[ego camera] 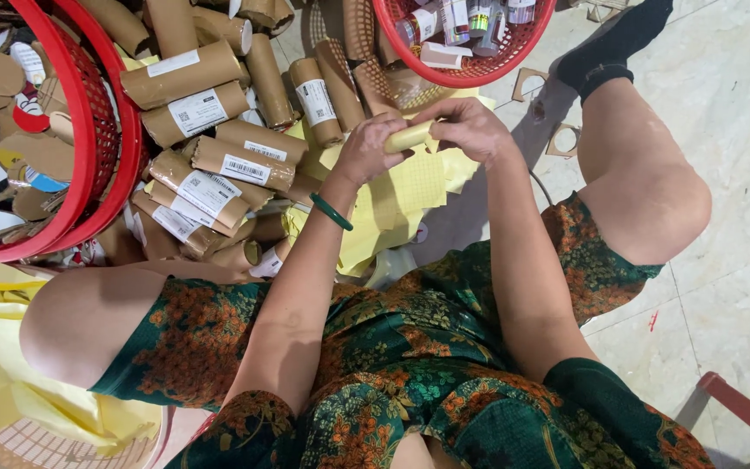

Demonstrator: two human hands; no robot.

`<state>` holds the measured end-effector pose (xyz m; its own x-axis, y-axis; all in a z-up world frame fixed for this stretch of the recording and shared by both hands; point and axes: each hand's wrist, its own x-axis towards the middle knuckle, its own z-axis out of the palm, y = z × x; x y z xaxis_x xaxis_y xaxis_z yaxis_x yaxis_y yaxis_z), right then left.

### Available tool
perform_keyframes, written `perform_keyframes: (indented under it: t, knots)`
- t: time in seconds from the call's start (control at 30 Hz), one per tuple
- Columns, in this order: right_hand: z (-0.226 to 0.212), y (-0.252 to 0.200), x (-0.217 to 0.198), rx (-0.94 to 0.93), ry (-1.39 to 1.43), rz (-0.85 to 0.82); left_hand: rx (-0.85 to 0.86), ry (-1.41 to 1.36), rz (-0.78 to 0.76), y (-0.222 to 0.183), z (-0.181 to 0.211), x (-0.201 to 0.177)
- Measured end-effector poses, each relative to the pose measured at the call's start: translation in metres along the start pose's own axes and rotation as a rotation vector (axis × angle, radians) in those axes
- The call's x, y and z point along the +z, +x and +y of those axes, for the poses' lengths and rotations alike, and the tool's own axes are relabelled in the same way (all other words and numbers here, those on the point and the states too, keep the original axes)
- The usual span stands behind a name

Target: The person is assembling and labeling small cardboard tubes or containers, possibly for incense or similar retail items.

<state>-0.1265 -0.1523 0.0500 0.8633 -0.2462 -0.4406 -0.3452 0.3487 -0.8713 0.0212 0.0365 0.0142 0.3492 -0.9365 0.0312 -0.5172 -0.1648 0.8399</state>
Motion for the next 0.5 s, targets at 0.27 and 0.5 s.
perform_keyframes:
  t: [0.27,0.5]
  knots:
    - [0.019,0.013,0.011,0.082,-0.183,0.022,-0.072,0.200,-0.063,-0.016,-0.023,0.017]
    - [0.047,0.017,0.009,0.047,-0.163,-0.041,-0.298,0.115,-0.274,-0.014,-0.023,0.016]
